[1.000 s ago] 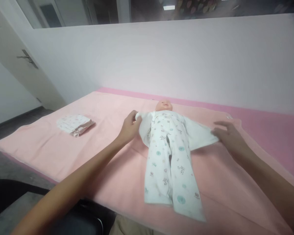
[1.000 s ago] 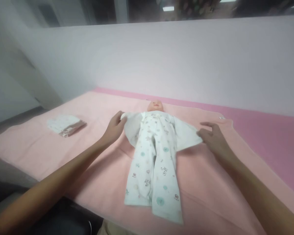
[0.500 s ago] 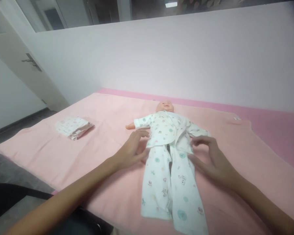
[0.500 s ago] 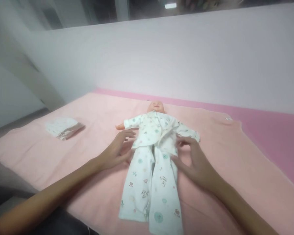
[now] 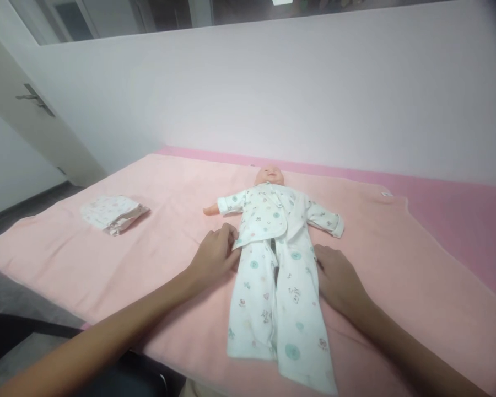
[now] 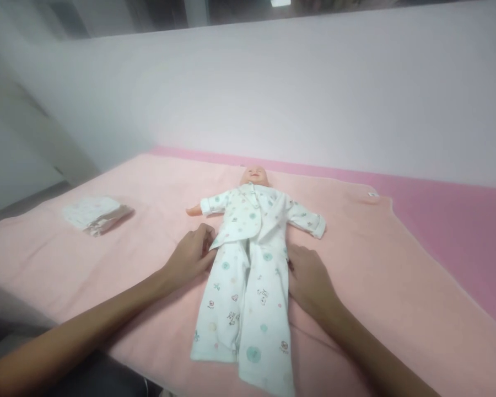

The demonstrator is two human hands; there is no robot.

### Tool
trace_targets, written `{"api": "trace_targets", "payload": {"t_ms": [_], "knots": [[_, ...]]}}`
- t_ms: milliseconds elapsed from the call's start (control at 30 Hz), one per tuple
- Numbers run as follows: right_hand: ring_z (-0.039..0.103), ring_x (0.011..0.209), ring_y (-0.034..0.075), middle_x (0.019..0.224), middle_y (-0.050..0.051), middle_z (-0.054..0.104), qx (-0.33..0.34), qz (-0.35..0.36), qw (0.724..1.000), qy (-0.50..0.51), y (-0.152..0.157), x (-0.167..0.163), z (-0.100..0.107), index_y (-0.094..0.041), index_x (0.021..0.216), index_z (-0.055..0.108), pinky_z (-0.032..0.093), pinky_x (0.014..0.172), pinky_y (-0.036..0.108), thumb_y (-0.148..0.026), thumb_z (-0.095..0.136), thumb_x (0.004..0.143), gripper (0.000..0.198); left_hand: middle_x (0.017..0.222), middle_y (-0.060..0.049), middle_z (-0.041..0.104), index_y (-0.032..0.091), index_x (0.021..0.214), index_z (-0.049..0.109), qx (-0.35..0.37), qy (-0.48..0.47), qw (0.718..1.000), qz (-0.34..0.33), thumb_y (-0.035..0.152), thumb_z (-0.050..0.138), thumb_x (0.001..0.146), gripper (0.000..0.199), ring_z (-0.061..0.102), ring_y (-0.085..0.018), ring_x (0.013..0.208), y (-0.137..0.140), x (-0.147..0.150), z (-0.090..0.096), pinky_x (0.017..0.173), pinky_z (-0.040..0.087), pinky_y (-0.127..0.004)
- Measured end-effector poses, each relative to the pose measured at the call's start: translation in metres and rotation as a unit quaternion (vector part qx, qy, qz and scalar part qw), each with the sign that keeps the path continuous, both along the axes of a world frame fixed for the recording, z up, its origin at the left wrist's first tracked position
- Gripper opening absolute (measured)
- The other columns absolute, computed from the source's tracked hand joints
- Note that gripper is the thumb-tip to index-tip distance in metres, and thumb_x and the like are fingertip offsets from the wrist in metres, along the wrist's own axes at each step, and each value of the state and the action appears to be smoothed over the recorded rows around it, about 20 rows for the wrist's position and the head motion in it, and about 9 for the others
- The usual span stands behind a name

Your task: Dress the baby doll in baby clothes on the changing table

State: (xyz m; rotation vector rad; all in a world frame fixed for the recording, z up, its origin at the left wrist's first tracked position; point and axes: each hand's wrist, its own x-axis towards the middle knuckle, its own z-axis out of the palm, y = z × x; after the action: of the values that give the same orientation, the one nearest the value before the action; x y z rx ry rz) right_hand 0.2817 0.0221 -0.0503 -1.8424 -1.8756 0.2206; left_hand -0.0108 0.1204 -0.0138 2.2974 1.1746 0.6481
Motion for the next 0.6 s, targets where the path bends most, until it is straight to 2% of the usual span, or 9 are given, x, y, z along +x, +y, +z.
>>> {"api": "trace_targets", "payload": {"t_ms": [133, 267, 333, 400, 467, 533, 600], "knots": [[0.044, 0.060, 0.020, 0.060, -0.001, 0.045, -0.011, -0.026, 1.000, 0.006, -0.014, 0.008, 0.002, -0.024, 0.068, 0.025, 0.032, 0.060, 0.034, -0.028, 0.043, 0.098, 0.035, 0.069, 0.005, 0.057, 0.025, 0.097, 0.043, 0.017, 0.012, 1.000, 0.003, 0.022, 0.049, 0.095, 0.006, 0.050, -0.019, 0.062, -0.010, -0.007, 0.000, 0.064, 0.036, -0.033], [0.054, 0.068, 0.023, 0.070, 0.002, 0.059, -0.013, 0.010, 0.999, 0.030, -0.028, 0.019, 0.019, -0.025, 0.071, 0.046, 0.041, 0.068, 0.038, -0.029, 0.044, 0.098, 0.027, 0.071, 0.003, 0.059, 0.024, 0.099, 0.047, 0.035, 0.009, 0.999, -0.029, 0.026, 0.050, 0.095, 0.005, 0.054, -0.021, 0.069, -0.015, -0.013, 0.006, 0.068, 0.040, -0.036], [0.059, 0.073, 0.025, 0.078, 0.003, 0.066, -0.022, -0.016, 0.997, 0.071, -0.026, 0.026, 0.029, -0.026, 0.080, 0.055, 0.044, 0.069, 0.038, -0.037, 0.044, 0.102, 0.027, 0.079, 0.000, 0.062, 0.024, 0.098, 0.050, 0.057, -0.004, 0.998, -0.038, 0.029, 0.051, 0.095, 0.006, 0.056, -0.022, 0.074, -0.011, -0.013, 0.013, 0.071, 0.042, -0.037], [0.062, 0.077, 0.026, 0.084, 0.003, 0.069, -0.026, -0.065, 0.992, 0.107, -0.013, 0.035, 0.038, -0.027, 0.087, 0.059, 0.045, 0.070, 0.038, -0.046, 0.044, 0.104, 0.030, 0.089, -0.002, 0.065, 0.024, 0.096, 0.053, 0.082, -0.029, 0.995, -0.044, 0.032, 0.049, 0.098, 0.009, 0.057, -0.022, 0.080, -0.001, -0.006, 0.022, 0.075, 0.044, -0.038], [0.065, 0.084, 0.027, 0.094, 0.004, 0.072, -0.010, -0.104, 0.988, 0.116, 0.013, 0.046, 0.045, -0.027, 0.094, 0.062, 0.047, 0.074, 0.039, -0.052, 0.044, 0.104, 0.032, 0.095, -0.004, 0.067, 0.024, 0.096, 0.055, 0.108, -0.052, 0.992, -0.039, 0.036, 0.046, 0.102, 0.016, 0.059, -0.023, 0.087, 0.018, 0.009, 0.032, 0.081, 0.046, -0.039], [0.065, 0.093, 0.029, 0.106, 0.008, 0.073, 0.032, -0.135, 0.987, 0.087, 0.048, 0.056, 0.050, -0.024, 0.104, 0.062, 0.046, 0.078, 0.040, -0.054, 0.049, 0.101, 0.033, 0.098, -0.006, 0.069, 0.024, 0.095, 0.056, 0.128, -0.053, 0.990, -0.016, 0.042, 0.047, 0.103, 0.022, 0.059, -0.026, 0.095, 0.044, 0.032, 0.041, 0.084, 0.046, -0.040], [0.064, 0.095, 0.031, 0.109, 0.012, 0.072, 0.044, -0.131, 0.990, 0.042, 0.085, 0.063, 0.054, -0.022, 0.104, 0.062, 0.045, 0.078, 0.040, -0.056, 0.054, 0.097, 0.036, 0.095, -0.007, 0.071, 0.023, 0.094, 0.057, 0.107, -0.033, 0.994, 0.005, 0.046, 0.048, 0.102, 0.026, 0.061, -0.028, 0.097, 0.073, 0.058, 0.049, 0.080, 0.046, -0.039]]}}
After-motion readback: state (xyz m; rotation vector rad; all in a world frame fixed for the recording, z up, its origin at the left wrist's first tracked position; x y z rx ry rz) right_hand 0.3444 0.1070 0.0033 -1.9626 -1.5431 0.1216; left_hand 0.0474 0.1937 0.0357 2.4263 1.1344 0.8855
